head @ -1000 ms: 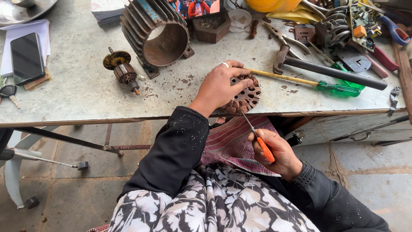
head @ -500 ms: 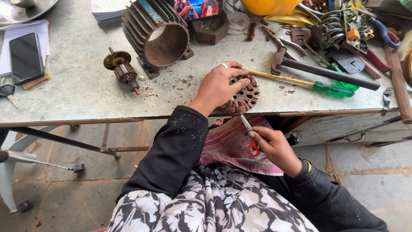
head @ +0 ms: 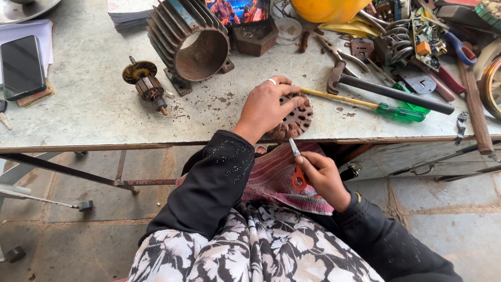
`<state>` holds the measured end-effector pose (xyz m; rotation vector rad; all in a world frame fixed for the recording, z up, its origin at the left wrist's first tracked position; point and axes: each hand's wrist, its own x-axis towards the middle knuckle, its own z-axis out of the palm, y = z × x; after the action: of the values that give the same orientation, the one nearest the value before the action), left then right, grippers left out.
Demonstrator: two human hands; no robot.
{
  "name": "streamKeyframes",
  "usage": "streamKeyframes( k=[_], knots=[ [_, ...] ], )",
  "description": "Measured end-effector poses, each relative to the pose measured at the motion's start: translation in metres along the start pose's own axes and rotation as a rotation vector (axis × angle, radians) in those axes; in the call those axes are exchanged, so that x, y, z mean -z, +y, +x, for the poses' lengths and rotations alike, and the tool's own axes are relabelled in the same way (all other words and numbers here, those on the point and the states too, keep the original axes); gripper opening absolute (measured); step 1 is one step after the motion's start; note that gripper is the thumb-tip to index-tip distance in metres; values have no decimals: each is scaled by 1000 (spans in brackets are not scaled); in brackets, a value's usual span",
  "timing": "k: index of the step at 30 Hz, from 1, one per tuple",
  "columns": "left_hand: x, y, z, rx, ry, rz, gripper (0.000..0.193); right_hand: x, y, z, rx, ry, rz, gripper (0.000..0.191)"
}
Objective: The person uses a wooden stick to push material into the slots of a motor stator, then taps the stator with a hammer. They wipe the stator with a cloth and use scissors to trim protruding material from the slots.
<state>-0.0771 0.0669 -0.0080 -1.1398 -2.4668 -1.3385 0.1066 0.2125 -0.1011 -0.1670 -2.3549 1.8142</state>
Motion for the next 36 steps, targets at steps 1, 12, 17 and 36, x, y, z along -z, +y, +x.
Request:
streamKeyframes(
  k=[1,12,17,36],
  knots=[
    [-1,0,-1,12,20,14,36,-1,0,2,-77,-1,125,25],
    [-9,6,4,62,145,111,50,-7,-36,-5,-423,-313,1263,34],
    [-7,3,4,31,132,91,50,7,-35,-5,-397,-262,883,33],
    [-4,-1,6,60,74,59,46,32,-25,-1,-10,-100,-156,48]
  ],
)
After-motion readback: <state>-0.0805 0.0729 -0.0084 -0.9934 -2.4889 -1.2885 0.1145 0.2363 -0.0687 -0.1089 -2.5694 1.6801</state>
